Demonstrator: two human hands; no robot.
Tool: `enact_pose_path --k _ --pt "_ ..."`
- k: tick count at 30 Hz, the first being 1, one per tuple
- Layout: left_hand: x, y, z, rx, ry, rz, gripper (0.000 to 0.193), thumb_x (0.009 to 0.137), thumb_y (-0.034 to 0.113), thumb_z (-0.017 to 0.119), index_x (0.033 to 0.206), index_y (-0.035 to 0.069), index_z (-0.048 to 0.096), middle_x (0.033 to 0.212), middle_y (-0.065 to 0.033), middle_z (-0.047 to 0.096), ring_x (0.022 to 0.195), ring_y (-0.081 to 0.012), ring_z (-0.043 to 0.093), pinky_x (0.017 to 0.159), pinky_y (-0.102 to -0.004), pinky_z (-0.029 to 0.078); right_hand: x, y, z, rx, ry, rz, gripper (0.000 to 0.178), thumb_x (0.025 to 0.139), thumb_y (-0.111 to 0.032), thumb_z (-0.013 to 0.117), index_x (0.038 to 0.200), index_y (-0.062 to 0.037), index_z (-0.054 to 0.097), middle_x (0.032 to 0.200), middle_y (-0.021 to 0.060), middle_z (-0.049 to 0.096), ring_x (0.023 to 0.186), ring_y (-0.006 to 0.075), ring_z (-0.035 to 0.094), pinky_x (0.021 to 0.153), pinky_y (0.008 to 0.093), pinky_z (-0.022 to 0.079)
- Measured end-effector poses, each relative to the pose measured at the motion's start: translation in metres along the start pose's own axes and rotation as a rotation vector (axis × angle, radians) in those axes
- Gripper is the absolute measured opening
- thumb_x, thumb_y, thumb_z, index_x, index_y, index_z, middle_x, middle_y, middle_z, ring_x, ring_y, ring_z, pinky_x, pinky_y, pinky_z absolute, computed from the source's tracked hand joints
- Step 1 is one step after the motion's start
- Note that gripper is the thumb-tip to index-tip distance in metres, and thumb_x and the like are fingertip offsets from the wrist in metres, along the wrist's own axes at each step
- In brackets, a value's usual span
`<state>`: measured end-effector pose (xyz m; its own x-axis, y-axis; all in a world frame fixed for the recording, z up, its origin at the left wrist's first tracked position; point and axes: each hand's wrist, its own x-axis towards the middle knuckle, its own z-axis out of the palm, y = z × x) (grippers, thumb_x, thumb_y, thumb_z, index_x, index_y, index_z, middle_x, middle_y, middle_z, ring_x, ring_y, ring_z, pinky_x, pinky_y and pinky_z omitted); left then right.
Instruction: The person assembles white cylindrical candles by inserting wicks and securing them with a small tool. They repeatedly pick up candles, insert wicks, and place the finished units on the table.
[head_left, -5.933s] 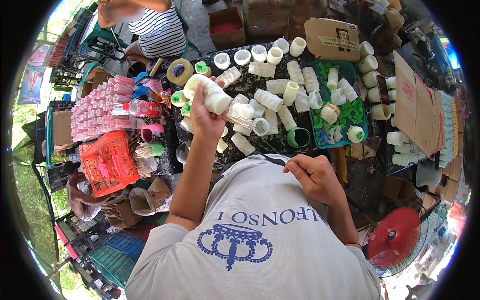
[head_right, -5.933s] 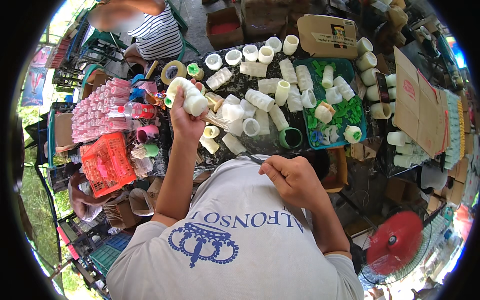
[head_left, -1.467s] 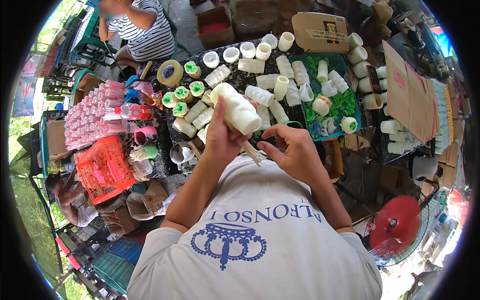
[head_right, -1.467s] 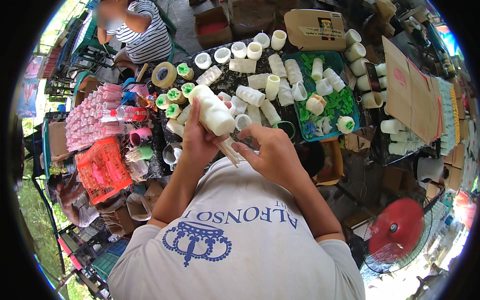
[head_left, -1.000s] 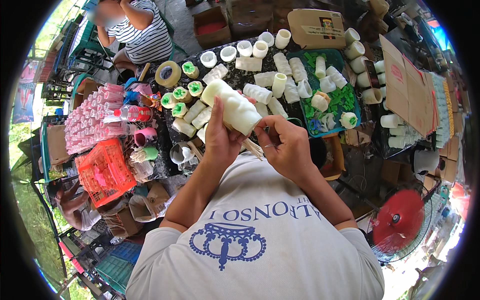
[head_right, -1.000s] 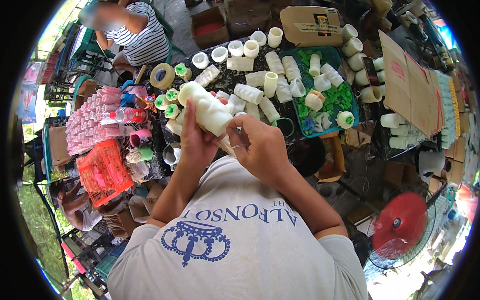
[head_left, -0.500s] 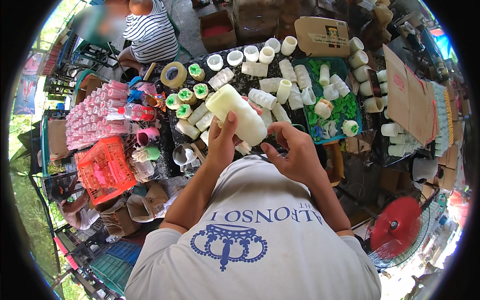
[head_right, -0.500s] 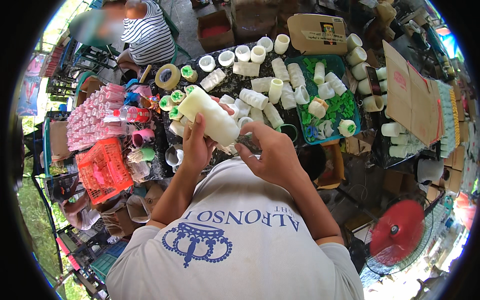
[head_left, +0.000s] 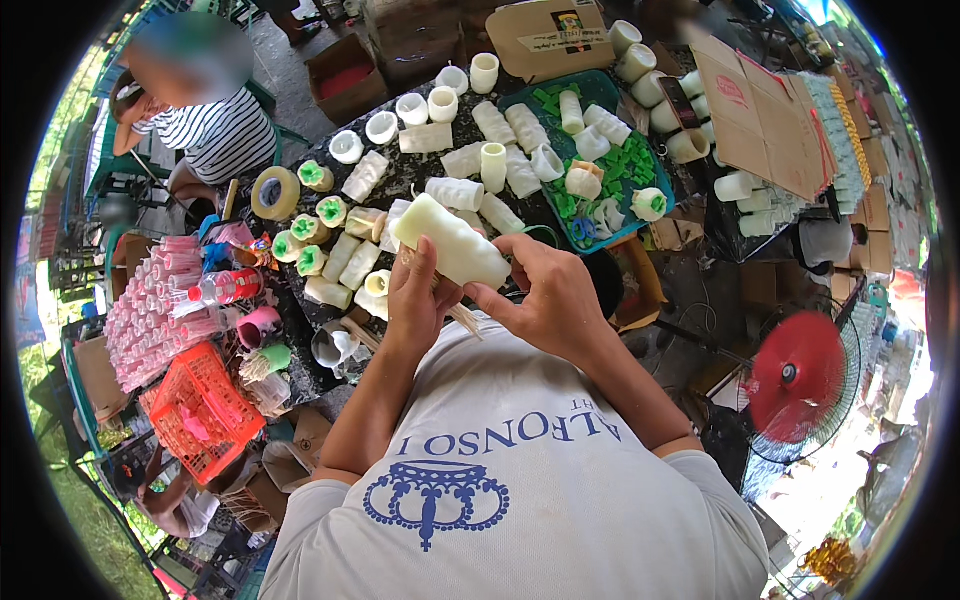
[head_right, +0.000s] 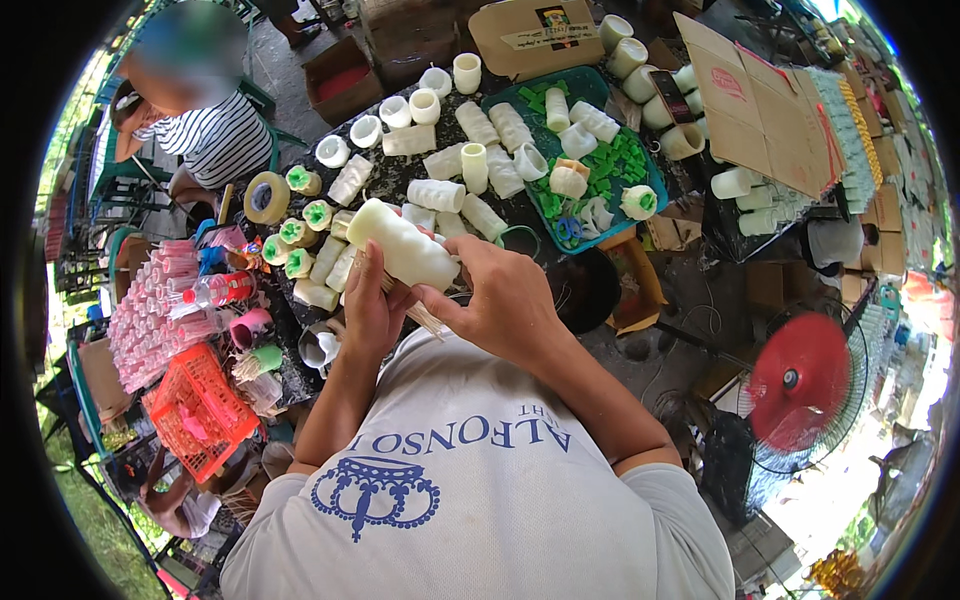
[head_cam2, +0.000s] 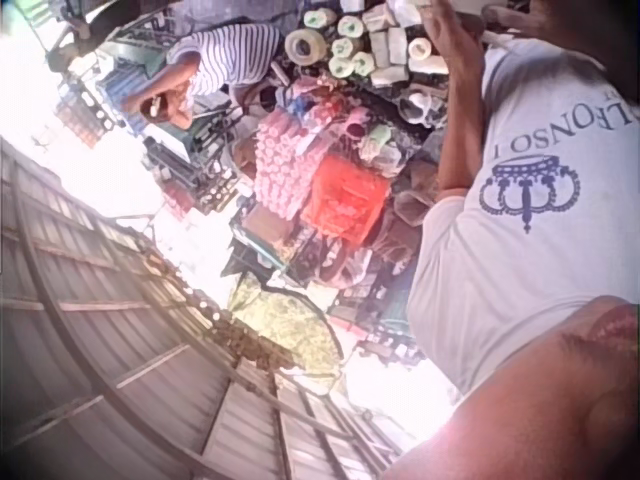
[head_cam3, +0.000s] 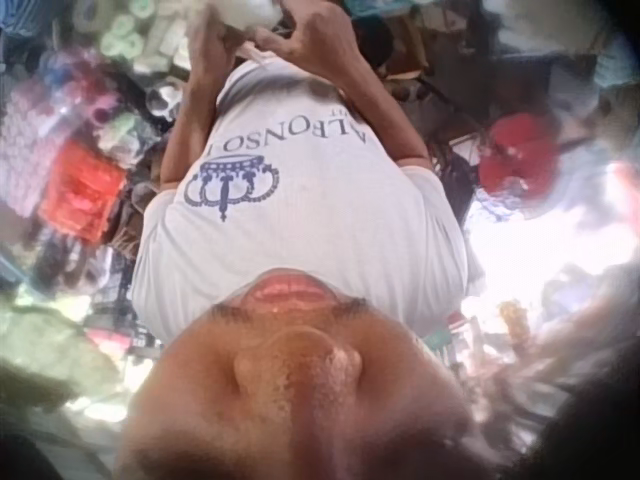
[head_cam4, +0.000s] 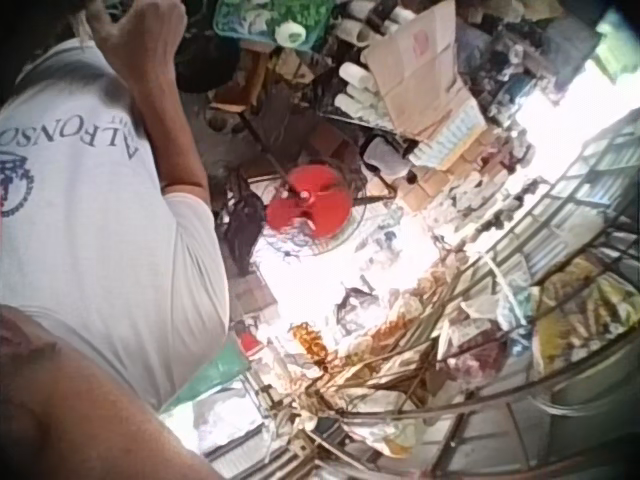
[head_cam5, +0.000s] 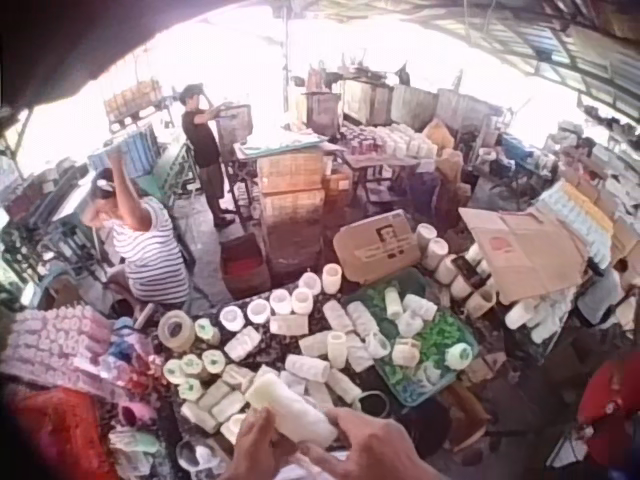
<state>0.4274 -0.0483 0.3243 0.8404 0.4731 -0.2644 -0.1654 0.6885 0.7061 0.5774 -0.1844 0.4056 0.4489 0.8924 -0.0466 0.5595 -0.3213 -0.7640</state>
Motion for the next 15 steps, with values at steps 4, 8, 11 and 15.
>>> enact_pose_path --k 4,8,11,15 --pt "0.014 -0.006 0.020 -0.024 0.186 -0.025 0.057 0.111 0.049 0.051 0.141 0.002 0.056 0.116 -0.0100 0.070 0.074 -0.0056 0.057 0.055 -0.0193 0.038 -0.003 0.024 0.004 0.052 0.027 0.166 0.054 0.091 -0.051 0.079 0.104 0.0009 0.070 0.067 0.0123 0.065 0.058 0.0281 0.065 0.055 0.0387 0.049" --pt "0.031 -0.012 0.032 0.045 0.136 -0.009 0.058 0.110 0.049 0.054 0.135 -0.002 0.062 0.087 0.0010 0.064 0.058 -0.0016 0.037 0.052 -0.0219 0.029 -0.004 0.033 0.000 0.181 0.086 0.276 0.046 0.097 -0.044 0.076 0.099 0.0022 0.070 0.068 0.0124 0.065 0.056 0.0237 0.062 0.055 0.0366 0.047" --pt "0.048 -0.014 0.037 0.071 0.064 -0.041 0.048 0.110 0.047 0.056 0.131 0.005 0.061 0.085 0.0033 0.064 0.054 -0.0014 0.032 0.050 -0.0221 0.027 -0.010 0.043 -0.005 0.316 0.215 0.259 0.034 0.100 -0.032 0.074 0.098 0.0018 0.069 0.070 0.0113 0.066 0.056 0.0177 0.060 0.055 0.0328 0.046" --pt "0.102 -0.022 0.044 0.101 0.101 -0.138 0.041 0.109 0.047 0.058 0.118 0.008 0.061 0.076 0.0062 0.054 0.052 -0.0016 0.031 0.047 -0.0229 0.025 -0.019 0.058 -0.024 0.325 0.222 0.250 0.020 0.100 -0.019 0.072 0.098 0.0007 0.067 0.073 0.0102 0.065 0.060 0.0141 0.058 0.058 0.0301 0.046"
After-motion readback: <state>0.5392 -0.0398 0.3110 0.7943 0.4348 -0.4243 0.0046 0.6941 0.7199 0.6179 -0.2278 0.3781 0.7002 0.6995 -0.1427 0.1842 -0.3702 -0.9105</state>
